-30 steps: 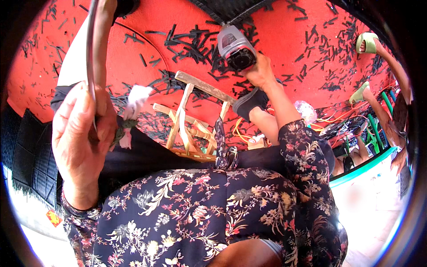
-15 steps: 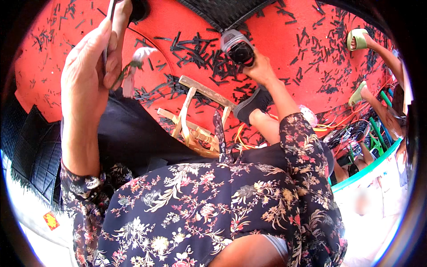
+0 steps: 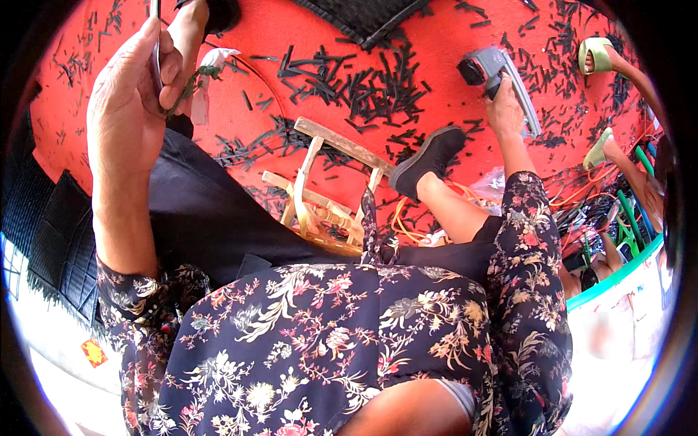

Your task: The person assembles a black wicker chair by hand and using shears, attaching plastic components and trimming materials.

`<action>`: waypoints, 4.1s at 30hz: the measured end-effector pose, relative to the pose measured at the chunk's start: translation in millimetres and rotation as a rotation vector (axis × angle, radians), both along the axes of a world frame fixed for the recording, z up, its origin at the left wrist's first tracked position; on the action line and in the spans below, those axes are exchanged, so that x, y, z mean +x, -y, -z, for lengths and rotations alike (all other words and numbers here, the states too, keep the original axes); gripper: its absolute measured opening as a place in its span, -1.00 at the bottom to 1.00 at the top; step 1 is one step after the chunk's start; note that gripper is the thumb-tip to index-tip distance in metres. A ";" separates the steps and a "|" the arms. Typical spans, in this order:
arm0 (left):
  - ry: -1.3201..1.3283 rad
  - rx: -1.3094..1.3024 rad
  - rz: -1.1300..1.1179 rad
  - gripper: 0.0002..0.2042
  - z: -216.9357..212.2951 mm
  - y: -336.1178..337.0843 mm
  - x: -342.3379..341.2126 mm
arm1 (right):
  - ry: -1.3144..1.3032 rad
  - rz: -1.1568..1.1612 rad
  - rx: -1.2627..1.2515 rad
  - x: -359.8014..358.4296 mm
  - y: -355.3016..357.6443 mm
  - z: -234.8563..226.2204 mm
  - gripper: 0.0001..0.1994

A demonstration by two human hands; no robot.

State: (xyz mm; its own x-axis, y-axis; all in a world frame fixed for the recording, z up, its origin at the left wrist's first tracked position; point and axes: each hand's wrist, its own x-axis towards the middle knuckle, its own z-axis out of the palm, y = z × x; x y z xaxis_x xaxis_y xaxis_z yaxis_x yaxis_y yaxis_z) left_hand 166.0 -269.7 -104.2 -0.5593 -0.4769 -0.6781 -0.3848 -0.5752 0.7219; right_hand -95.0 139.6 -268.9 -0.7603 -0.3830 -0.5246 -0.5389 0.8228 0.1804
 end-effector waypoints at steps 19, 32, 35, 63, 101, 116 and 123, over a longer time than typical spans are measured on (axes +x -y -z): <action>0.080 -0.086 0.097 -0.84 2.2 -10.2 -11.8 | 0.015 0.104 -0.021 23.3 15.5 19.1 -0.66; 0.087 -0.062 0.082 -0.76 0.7 -16.3 -14.2 | 0.488 0.704 -0.362 125.9 163.1 80.2 -0.39; 0.095 -0.022 0.105 -0.76 -5.4 -18.2 -16.2 | 0.433 0.741 -0.337 126.8 179.2 76.8 -0.38; -0.002 0.031 0.154 -0.76 -34.8 -17.1 -22.1 | 0.650 0.726 -0.503 106.4 160.1 105.6 -0.50; -0.003 -0.143 0.191 -0.81 6.6 -11.9 -42.3 | 0.538 0.345 -0.209 91.0 93.7 46.2 -0.74; 0.219 0.002 0.335 -0.84 122.9 -9.2 -59.5 | 0.932 0.884 -0.945 10.3 162.0 -100.3 -0.68; 0.063 0.327 0.383 -0.85 100.3 -122.8 -51.2 | 1.080 0.835 -0.750 77.6 172.2 -80.6 -0.63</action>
State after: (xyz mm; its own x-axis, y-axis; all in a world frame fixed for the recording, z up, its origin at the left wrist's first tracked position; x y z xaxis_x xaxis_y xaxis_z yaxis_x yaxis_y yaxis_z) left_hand 114.8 -147.0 -204.5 -0.6055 -0.0028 -0.7959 -0.6495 -0.5761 0.4962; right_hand -17.4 -32.6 -188.2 -0.2854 -0.4744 -0.8328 0.5029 0.6656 -0.5515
